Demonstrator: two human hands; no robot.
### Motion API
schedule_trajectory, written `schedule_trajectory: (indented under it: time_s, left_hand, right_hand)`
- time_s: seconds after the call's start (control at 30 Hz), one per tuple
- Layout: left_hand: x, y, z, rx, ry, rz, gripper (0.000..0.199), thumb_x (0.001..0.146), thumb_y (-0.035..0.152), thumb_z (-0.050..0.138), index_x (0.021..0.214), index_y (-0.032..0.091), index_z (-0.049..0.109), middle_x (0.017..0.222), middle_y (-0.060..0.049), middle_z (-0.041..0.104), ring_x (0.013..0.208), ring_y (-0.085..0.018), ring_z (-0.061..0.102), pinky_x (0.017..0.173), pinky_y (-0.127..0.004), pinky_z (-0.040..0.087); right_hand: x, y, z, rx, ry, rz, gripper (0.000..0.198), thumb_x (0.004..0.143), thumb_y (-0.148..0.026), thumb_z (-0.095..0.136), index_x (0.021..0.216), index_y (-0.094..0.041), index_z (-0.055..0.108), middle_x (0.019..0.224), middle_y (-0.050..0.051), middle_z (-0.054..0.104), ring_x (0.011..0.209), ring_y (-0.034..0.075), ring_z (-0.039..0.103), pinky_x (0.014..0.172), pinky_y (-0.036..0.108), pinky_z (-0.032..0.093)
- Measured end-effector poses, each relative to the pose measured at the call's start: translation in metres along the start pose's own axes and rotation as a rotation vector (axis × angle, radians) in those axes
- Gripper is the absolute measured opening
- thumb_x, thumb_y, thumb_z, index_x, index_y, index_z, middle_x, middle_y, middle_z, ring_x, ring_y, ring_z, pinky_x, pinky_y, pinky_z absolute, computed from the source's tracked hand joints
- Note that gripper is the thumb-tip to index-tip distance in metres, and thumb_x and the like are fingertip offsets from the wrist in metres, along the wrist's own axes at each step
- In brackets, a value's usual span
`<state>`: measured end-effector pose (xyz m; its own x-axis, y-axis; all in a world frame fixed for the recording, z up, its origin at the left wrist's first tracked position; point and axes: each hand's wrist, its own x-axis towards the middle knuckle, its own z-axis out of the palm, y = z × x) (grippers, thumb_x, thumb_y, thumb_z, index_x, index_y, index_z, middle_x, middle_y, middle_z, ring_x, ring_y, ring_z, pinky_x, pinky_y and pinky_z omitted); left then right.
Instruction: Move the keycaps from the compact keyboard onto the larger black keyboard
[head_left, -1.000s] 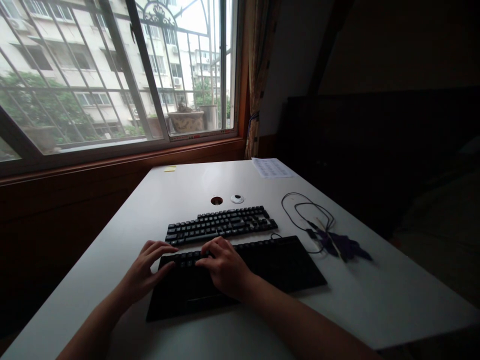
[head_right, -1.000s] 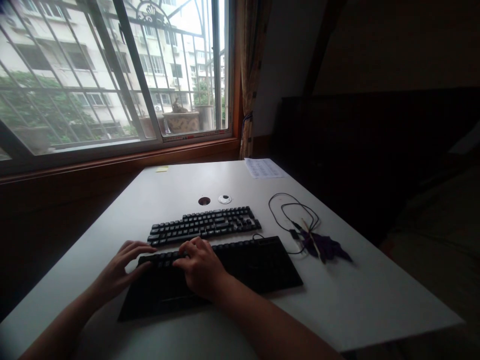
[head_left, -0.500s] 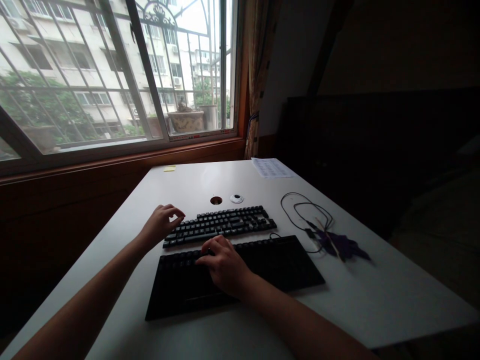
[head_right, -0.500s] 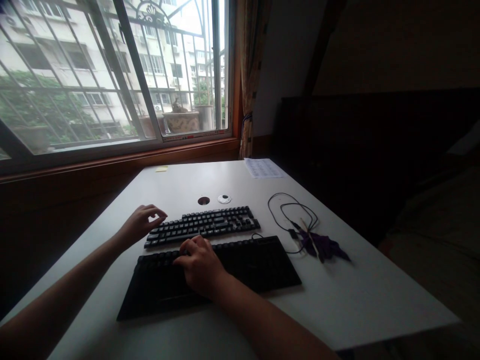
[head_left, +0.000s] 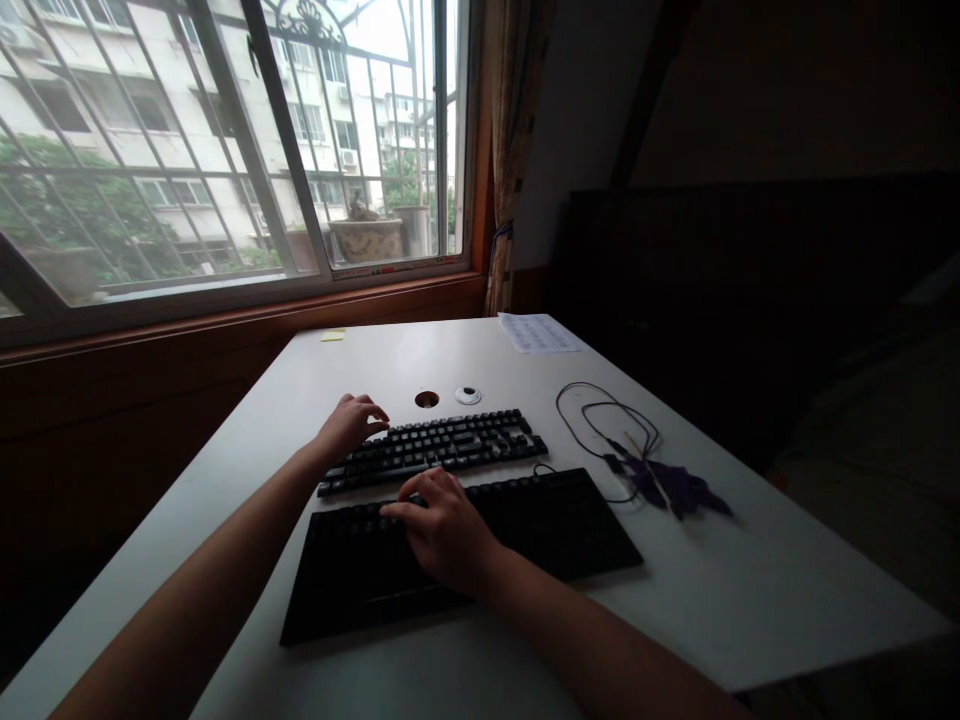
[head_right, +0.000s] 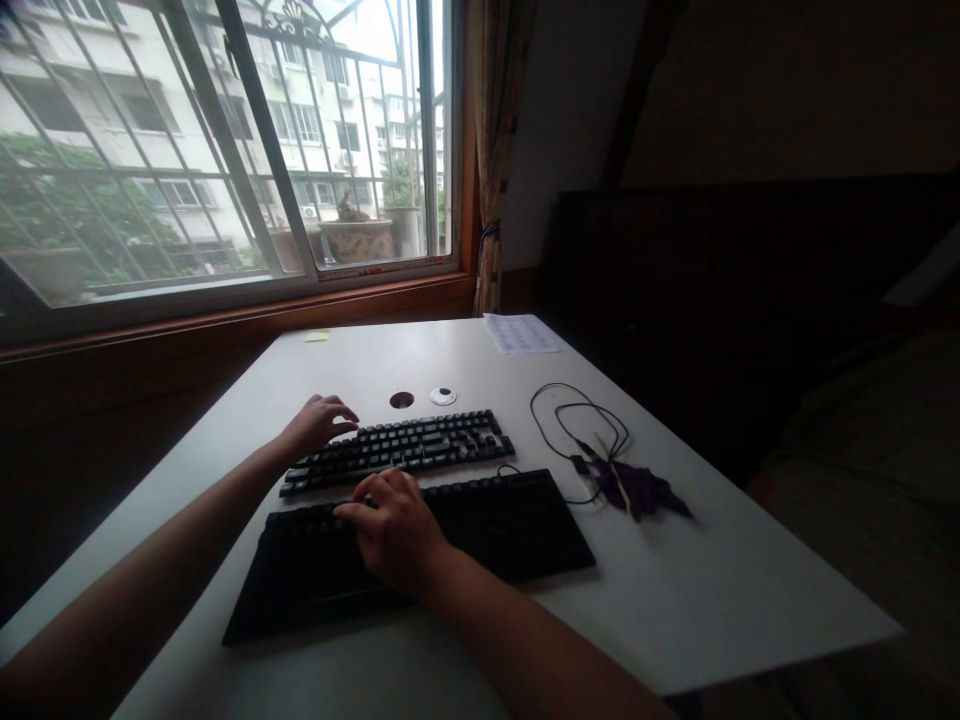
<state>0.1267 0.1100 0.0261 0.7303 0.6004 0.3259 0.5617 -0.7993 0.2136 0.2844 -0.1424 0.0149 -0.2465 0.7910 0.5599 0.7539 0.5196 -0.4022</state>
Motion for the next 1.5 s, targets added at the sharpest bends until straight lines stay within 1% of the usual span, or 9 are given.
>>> schedule_trajectory:
  time_s: [0.23, 0.37, 0.63, 0.87, 1.07, 1.2, 1.3, 1.4, 1.5]
  left_hand:
    - [0.003, -0.003, 0.006, 0.003, -0.019, 0.006, 0.029, 0.085, 0.053, 0.068, 0.091, 0.027, 0.081, 0.098, -0.010, 0.071, 0.092, -0.028, 0.056, 0.089, -0.041, 0.043]
    - [0.003, -0.002, 0.007, 0.001, -0.035, 0.006, 0.028, 0.085, 0.053, 0.069, 0.090, 0.028, 0.081, 0.097, -0.009, 0.070, 0.092, -0.028, 0.055, 0.089, -0.041, 0.043]
    - [0.004, -0.006, 0.007, 0.024, -0.043, -0.016, 0.019, 0.086, 0.046, 0.070, 0.088, 0.031, 0.082, 0.097, -0.008, 0.070, 0.094, -0.028, 0.054, 0.087, -0.039, 0.042]
    - [0.001, -0.019, 0.002, 0.080, -0.058, -0.059, 0.020, 0.089, 0.041, 0.065, 0.088, 0.029, 0.082, 0.099, -0.008, 0.069, 0.095, -0.027, 0.053, 0.089, -0.038, 0.042]
    - [-0.009, -0.035, -0.008, 0.130, -0.057, -0.102, 0.021, 0.089, 0.039, 0.064, 0.088, 0.028, 0.082, 0.099, -0.009, 0.070, 0.096, -0.028, 0.053, 0.090, -0.039, 0.042]
    - [-0.016, -0.048, -0.012, 0.136, -0.069, -0.100, 0.021, 0.088, 0.040, 0.064, 0.089, 0.028, 0.081, 0.100, -0.008, 0.071, 0.092, -0.026, 0.055, 0.093, -0.040, 0.041]
    - [-0.017, -0.056, -0.013, 0.125, -0.073, -0.091, 0.023, 0.090, 0.040, 0.063, 0.093, 0.026, 0.081, 0.101, -0.008, 0.071, 0.089, -0.024, 0.057, 0.095, -0.040, 0.040]
    - [-0.018, -0.059, -0.014, 0.112, -0.065, -0.088, 0.025, 0.092, 0.040, 0.061, 0.096, 0.025, 0.080, 0.102, -0.008, 0.072, 0.089, -0.023, 0.059, 0.096, -0.040, 0.040]
    - [-0.019, -0.059, -0.012, 0.102, -0.061, -0.083, 0.026, 0.091, 0.043, 0.062, 0.096, 0.025, 0.080, 0.101, -0.008, 0.072, 0.090, -0.024, 0.060, 0.095, -0.039, 0.040]
  right_hand:
    - [0.000, -0.002, -0.003, 0.015, 0.009, -0.013, 0.042, 0.082, -0.008, 0.060, 0.118, -0.028, 0.071, 0.113, 0.006, 0.064, 0.106, 0.025, 0.049, 0.094, 0.043, 0.042]
    - [0.000, -0.002, -0.003, 0.019, 0.019, -0.020, 0.042, 0.082, -0.007, 0.060, 0.118, -0.027, 0.071, 0.112, 0.006, 0.064, 0.106, 0.025, 0.049, 0.095, 0.043, 0.042]
    - [0.000, -0.001, -0.003, 0.022, 0.019, -0.021, 0.041, 0.083, -0.009, 0.061, 0.118, -0.028, 0.070, 0.113, 0.006, 0.064, 0.106, 0.025, 0.049, 0.095, 0.043, 0.041]
    - [0.000, 0.000, -0.003, 0.023, 0.013, -0.029, 0.041, 0.082, -0.008, 0.062, 0.118, -0.027, 0.070, 0.113, 0.006, 0.064, 0.105, 0.024, 0.050, 0.094, 0.042, 0.041]
    - [0.001, -0.001, -0.008, 0.022, 0.017, -0.029, 0.040, 0.082, -0.007, 0.061, 0.116, -0.027, 0.071, 0.113, 0.005, 0.064, 0.105, 0.025, 0.051, 0.094, 0.043, 0.042]
    - [0.002, -0.002, -0.013, 0.034, 0.037, -0.022, 0.040, 0.081, -0.006, 0.061, 0.112, -0.027, 0.072, 0.111, 0.005, 0.064, 0.105, 0.024, 0.051, 0.093, 0.042, 0.042]
    - [0.002, 0.000, -0.013, 0.035, 0.053, -0.023, 0.039, 0.081, -0.006, 0.061, 0.112, -0.027, 0.072, 0.110, 0.005, 0.065, 0.104, 0.024, 0.052, 0.093, 0.042, 0.042]
    - [0.001, 0.002, -0.013, 0.039, 0.063, -0.021, 0.039, 0.082, -0.006, 0.060, 0.112, -0.027, 0.072, 0.109, 0.005, 0.065, 0.104, 0.024, 0.052, 0.092, 0.041, 0.042]
    - [0.001, 0.002, -0.013, 0.035, 0.072, -0.018, 0.040, 0.082, -0.006, 0.059, 0.113, -0.027, 0.072, 0.111, 0.005, 0.064, 0.105, 0.024, 0.052, 0.093, 0.041, 0.042]
